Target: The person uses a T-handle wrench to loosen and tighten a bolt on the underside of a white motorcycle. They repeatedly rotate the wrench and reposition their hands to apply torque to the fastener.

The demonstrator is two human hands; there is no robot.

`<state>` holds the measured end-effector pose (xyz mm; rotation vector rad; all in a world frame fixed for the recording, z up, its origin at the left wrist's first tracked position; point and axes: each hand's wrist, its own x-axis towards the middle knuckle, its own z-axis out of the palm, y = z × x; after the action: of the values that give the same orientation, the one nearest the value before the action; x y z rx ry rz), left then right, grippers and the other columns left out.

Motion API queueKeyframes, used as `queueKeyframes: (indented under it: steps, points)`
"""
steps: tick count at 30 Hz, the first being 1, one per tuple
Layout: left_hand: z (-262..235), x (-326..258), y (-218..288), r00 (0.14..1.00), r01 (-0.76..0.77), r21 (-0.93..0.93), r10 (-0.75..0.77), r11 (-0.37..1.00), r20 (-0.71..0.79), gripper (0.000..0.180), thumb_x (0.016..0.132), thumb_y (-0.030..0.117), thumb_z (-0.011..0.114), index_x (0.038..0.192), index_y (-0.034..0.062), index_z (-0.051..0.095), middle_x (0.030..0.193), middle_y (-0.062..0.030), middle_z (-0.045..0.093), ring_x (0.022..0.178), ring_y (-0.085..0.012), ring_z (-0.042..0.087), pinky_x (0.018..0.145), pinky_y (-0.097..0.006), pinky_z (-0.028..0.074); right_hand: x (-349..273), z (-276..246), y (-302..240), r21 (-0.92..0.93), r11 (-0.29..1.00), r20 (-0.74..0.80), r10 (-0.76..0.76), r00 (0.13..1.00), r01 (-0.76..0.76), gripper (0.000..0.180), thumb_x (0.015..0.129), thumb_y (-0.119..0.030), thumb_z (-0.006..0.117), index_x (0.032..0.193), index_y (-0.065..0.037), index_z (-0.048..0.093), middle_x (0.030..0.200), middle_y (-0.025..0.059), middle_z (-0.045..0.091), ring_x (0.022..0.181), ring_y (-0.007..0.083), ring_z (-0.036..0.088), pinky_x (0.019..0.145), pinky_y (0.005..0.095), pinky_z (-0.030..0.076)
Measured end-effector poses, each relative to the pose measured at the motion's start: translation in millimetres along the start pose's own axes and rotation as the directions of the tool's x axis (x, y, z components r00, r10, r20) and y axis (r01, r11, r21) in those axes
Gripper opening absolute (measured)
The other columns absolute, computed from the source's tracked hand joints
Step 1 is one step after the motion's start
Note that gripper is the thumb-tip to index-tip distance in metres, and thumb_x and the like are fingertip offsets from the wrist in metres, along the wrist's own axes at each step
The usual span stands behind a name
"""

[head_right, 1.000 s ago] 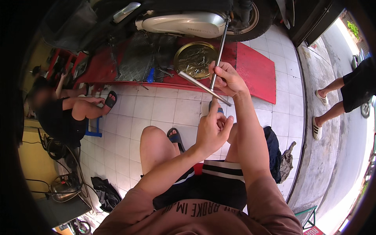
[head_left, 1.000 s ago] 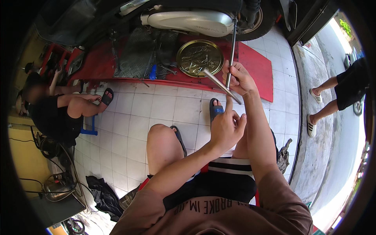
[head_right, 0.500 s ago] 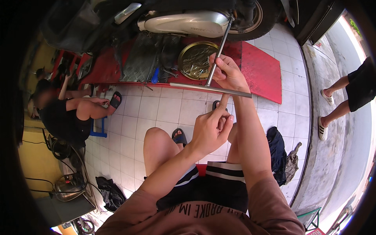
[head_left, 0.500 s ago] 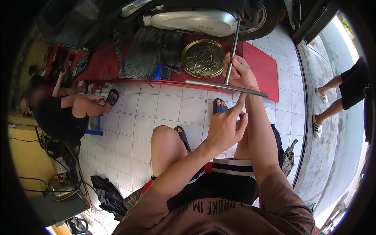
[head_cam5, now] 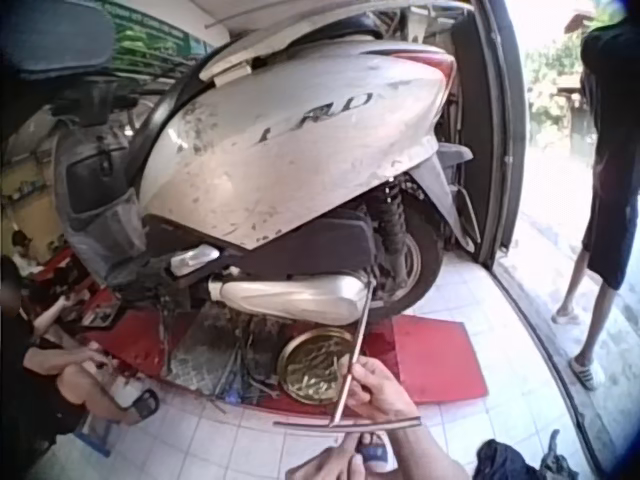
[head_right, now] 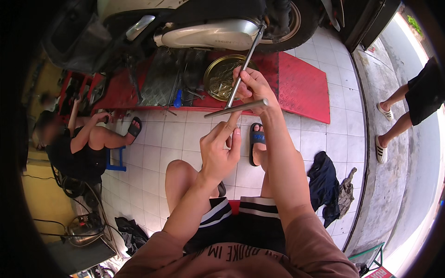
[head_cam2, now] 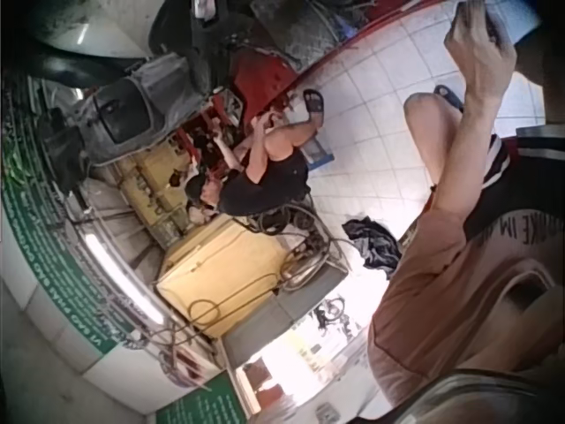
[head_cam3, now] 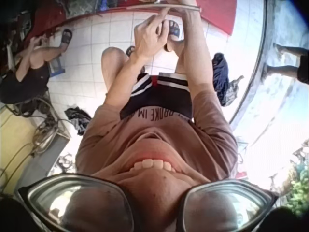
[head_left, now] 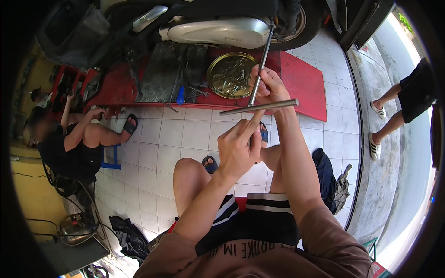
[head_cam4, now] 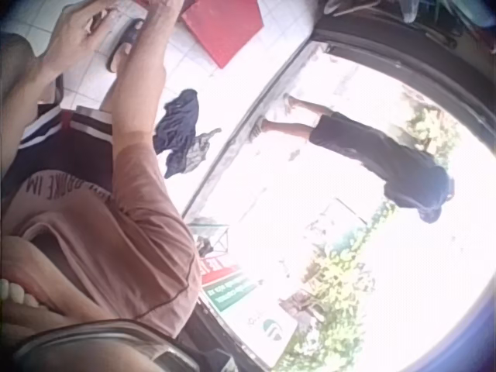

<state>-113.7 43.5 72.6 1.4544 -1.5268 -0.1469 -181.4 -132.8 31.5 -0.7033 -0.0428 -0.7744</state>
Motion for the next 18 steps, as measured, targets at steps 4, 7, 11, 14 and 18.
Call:
queueKeyframes:
  steps: [4,7,11,14,18]
  points:
    - [-4,1,-9,0.991,0.032,0.091,-0.019,0.995,-0.135,0.050,0.084,-0.002,0.060,0.133,0.0076,0.059,0.063,-0.0049,0.054,0.047,-0.0136,0.047,0.044,-0.028,0.038,0,3,0,-0.024,0.999,-0.050,0.024,0.998,-0.025,0.024,0.097,-0.026,0.060,0.099,-0.003,0.057,0.061,-0.0057,0.043,0.051,0.0023,0.033,0.050,0.0203,0.026]
    - [-5,0,-8,0.969,0.179,0.121,-0.154,0.976,-0.192,0.046,0.087,0.004,0.062,0.133,0.0056,0.057,0.064,-0.0062,0.061,0.046,-0.0143,0.052,0.044,-0.028,0.040,0,3,2,-0.039,0.999,-0.089,0.026,0.996,-0.030,0.021,0.098,-0.024,0.059,0.099,-0.003,0.057,0.061,-0.0057,0.043,0.050,0.0022,0.032,0.050,0.0202,0.026]
    - [-3,2,-17,0.933,0.350,0.249,-0.313,0.903,-0.177,0.033,0.093,0.023,0.065,0.119,0.0033,0.065,0.060,-0.0064,0.063,0.046,-0.0172,0.057,0.046,-0.031,0.043,-1,1,2,0.006,1.000,-0.130,0.024,0.991,-0.024,0.020,0.098,-0.022,0.059,0.099,-0.003,0.058,0.061,-0.0057,0.042,0.050,0.0017,0.033,0.048,0.0194,0.024]
    - [0,-4,-32,0.888,0.457,0.227,-0.457,0.860,-0.055,0.027,0.095,0.028,0.061,0.108,0.0048,0.069,0.061,-0.0065,0.065,0.050,-0.0210,0.062,0.050,-0.033,0.046,0,2,1,0.045,0.999,-0.077,0.015,0.997,-0.011,0.019,0.099,-0.022,0.058,0.099,-0.003,0.058,0.062,-0.0063,0.041,0.051,0.0021,0.033,0.048,0.0194,0.023]
    - [10,-4,-19,0.903,0.414,0.160,-0.426,0.896,0.046,0.027,0.098,0.029,0.056,0.094,0.0057,0.069,0.059,-0.0069,0.065,0.053,-0.0250,0.065,0.052,-0.035,0.048,-5,0,2,-0.003,0.999,0.007,0.042,0.999,-0.042,0.026,0.094,-0.027,0.064,0.098,-0.002,0.056,0.064,-0.0062,0.039,0.052,0.0033,0.031,0.048,0.0201,0.023]
